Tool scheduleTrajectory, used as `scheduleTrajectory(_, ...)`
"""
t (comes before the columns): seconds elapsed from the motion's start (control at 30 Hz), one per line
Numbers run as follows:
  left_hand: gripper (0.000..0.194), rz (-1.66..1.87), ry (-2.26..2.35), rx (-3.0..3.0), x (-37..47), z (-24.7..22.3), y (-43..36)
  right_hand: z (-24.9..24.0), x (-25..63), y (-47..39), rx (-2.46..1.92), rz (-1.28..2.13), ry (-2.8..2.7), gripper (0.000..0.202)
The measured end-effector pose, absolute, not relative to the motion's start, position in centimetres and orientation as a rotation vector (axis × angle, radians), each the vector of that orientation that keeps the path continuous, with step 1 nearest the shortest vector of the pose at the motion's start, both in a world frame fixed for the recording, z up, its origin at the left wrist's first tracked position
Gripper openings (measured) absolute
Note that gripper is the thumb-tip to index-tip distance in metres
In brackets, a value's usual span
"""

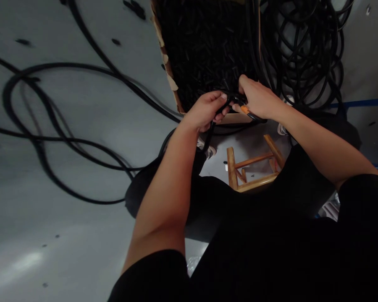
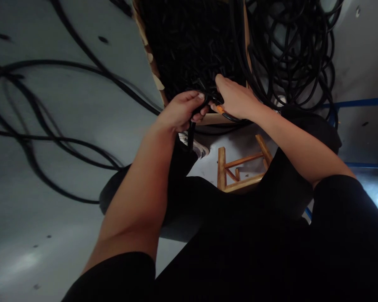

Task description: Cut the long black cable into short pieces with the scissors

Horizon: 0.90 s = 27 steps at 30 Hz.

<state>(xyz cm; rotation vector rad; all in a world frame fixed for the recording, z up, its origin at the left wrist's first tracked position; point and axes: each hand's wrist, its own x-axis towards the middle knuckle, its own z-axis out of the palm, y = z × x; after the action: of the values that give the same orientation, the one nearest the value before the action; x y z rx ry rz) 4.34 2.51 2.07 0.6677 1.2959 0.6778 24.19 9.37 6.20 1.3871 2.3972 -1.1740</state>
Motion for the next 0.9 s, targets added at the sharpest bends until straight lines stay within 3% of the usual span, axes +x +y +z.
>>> scheduleTrajectory(0.2,0.037,0.922,1.527,0.824,4.4,-1.8,2.2,6.8,23.8,10.1,1.527,-1.151,2.331,0.023)
scheduleTrajectory(0.33,0.038,1.008,1.532,0.813,3.7,-3.5,2.3,6.0,24.3,10.6,1.485,-1.126,2.324,0.026)
scheduleTrajectory(0.53,0.021,1.12,1.501,0.521,1.9,-2.6,2.9,5.5,24.9,10.2,1.311,-1.024,2.335,0.04)
scheduleTrajectory(0.9,0.024,1.066,1.59,0.664,2.8,-1.8,2.8,6.1,24.7,9.6,1.267,-1.076,2.42,0.041)
